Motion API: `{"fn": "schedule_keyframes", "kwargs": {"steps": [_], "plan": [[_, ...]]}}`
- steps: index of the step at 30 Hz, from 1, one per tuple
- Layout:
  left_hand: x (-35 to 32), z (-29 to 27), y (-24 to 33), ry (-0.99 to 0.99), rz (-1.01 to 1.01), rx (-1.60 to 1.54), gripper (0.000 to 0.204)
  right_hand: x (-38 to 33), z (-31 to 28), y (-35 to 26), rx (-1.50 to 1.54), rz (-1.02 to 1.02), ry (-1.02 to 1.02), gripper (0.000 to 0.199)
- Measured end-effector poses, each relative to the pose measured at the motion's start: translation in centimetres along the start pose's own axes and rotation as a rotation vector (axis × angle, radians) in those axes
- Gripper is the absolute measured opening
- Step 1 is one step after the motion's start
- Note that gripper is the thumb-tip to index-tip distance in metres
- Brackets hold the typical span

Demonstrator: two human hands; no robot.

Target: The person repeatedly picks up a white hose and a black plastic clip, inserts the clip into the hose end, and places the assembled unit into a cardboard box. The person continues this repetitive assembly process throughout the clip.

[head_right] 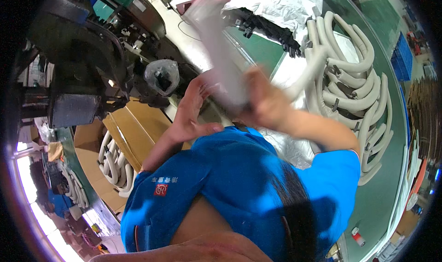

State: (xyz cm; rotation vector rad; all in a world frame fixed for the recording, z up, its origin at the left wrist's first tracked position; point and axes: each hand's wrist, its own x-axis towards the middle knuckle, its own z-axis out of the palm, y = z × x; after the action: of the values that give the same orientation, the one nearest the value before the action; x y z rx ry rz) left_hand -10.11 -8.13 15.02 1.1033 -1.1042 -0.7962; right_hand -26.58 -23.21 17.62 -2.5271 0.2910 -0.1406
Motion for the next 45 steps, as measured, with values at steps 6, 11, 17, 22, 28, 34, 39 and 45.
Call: {"fn": "schedule_keyframes", "kwargs": {"steps": [6,11,17,22,28,34,39,45], "plan": [[-5.4,-8.3,2.4,-0.445,-0.186,-0.1,0.049,6.6,7.7,10.3,-0.061,-0.452,0.223,0.012],[-11.7,-8.5,8.1,-0.142,-0.403,0.039,0.049,15.4,10.9,24.4,-0.535,0.144,0.163,0.029],[-12.9,-5.5,9.3,0.316,-0.579,0.306,0.058,21.1,12.1,30.8,-0.909,0.075,-0.009,0.02],[-12.0,-6.2,5.5,0.402,-0.631,0.475,0.045,21.1,8.4,17.6,-0.474,0.042,0.037,0.031],[-11.4,-6.1,3.8,0.358,-0.513,0.57,0.036,13.3,6.5,-0.3,1.117,-0.186,-0.296,0.02],[-11.5,-6.6,4.8,0.332,-0.553,0.561,0.039,11.9,8.7,-3.3,1.196,-0.363,-0.336,0.023],[-13.2,-7.4,5.3,0.398,-0.547,0.552,0.045,13.6,8.8,-2.9,1.115,-0.372,-0.29,0.023],[-14.4,-8.6,5.8,0.324,-0.698,0.493,0.041,14.2,10.1,-4.8,1.121,-0.407,-0.486,0.021]]}}
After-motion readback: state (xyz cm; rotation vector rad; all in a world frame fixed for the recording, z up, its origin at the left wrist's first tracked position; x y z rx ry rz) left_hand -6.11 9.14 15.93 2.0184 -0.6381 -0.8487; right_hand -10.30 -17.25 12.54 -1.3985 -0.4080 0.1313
